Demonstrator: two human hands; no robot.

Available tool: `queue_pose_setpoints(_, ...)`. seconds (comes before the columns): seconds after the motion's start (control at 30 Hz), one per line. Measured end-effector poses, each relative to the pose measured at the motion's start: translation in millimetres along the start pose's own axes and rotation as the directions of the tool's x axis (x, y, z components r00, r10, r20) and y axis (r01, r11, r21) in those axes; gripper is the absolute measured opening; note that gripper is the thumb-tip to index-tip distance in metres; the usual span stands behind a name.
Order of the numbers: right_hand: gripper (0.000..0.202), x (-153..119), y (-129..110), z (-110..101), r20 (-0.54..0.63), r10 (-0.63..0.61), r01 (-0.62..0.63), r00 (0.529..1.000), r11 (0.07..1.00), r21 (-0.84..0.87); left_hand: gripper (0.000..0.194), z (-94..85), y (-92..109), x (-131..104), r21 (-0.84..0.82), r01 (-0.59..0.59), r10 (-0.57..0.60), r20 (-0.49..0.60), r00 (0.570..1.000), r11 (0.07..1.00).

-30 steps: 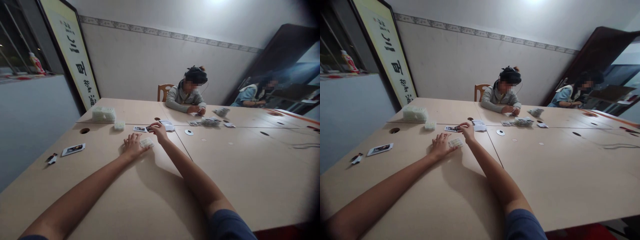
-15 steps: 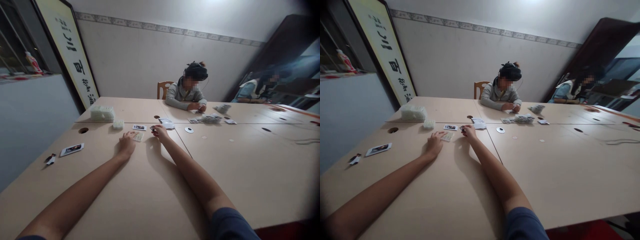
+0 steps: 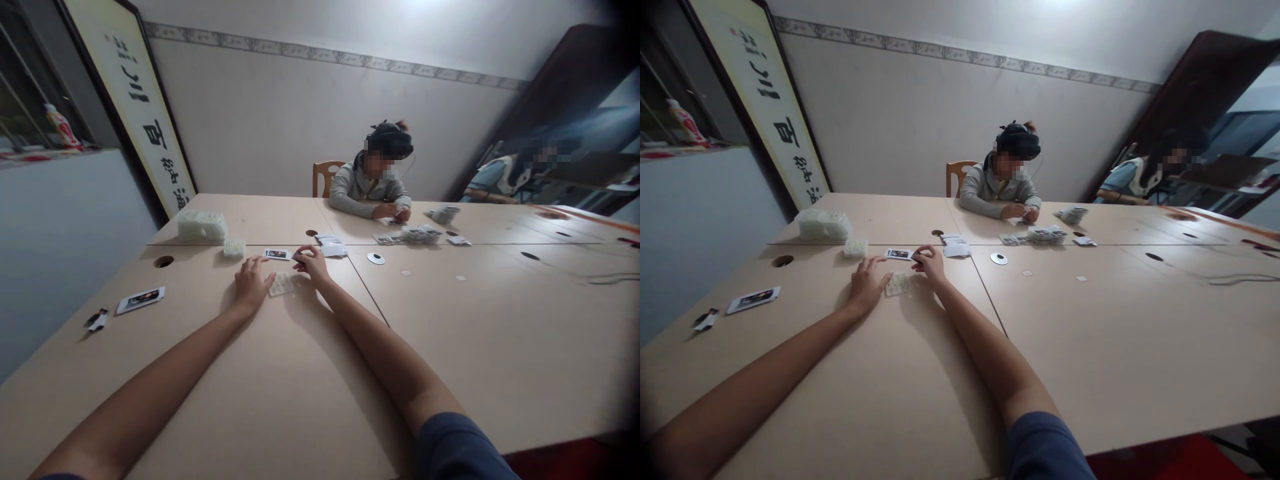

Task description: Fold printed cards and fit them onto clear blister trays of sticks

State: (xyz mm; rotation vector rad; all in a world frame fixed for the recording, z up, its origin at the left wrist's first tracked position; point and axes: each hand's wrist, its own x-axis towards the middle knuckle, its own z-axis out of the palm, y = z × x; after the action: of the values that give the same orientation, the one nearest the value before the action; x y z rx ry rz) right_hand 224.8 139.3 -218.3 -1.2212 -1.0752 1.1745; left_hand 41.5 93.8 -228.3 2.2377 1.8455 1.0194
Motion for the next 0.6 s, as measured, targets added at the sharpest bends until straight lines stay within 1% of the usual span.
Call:
queue_pose_setpoints(0.1,0.018,-1.5,5.5,0.6,-0.016,-0.045,0.045,0.999,0.999,-0.004,0.054,3.3,1.1,-0.4,0.020,0.026,-0.028,0.056,0.998,0.999)
queue_pose_setpoints(0.23,0.017,-0.5,12.9,-0.6,-0.085,-0.087,0.087,0.993,0.996,-0.005,0.073,6.5,4.4,-5.1,0.050,0.044,-0.050,0.120,0.991,0.998)
queue_pose_setpoints(0.3,0.018,1.4,15.4,-1.3,-0.108,-0.100,0.100,0.989,0.995,-0.004,0.079,4.7,7.4,-8.5,0.058,0.065,-0.073,0.134,0.988,0.996)
queue_pose_setpoints(0.37,0.018,3.6,17.5,-1.5,-0.126,-0.105,0.105,0.987,0.994,0.000,0.073,1.6,10.8,-11.3,0.051,0.084,-0.090,0.142,0.986,0.995)
queue_pose_setpoints(0.5,0.019,7.4,21.8,-2.1,-0.138,-0.098,0.100,0.986,0.995,0.011,0.044,-3.7,14.5,-11.9,-0.046,0.094,-0.087,0.149,0.985,0.994)
queue_pose_setpoints(0.53,0.020,8.2,22.9,-2.5,-0.136,-0.096,0.099,0.986,0.995,0.014,0.041,-4.1,14.2,-10.9,-0.087,0.099,-0.086,0.147,0.985,0.991)
queue_pose_setpoints(0.6,0.020,9.7,24.9,-3.3,-0.129,-0.096,0.099,0.987,0.995,0.020,0.043,-3.6,11.8,-8.2,-0.189,0.116,-0.091,0.140,0.986,0.975)
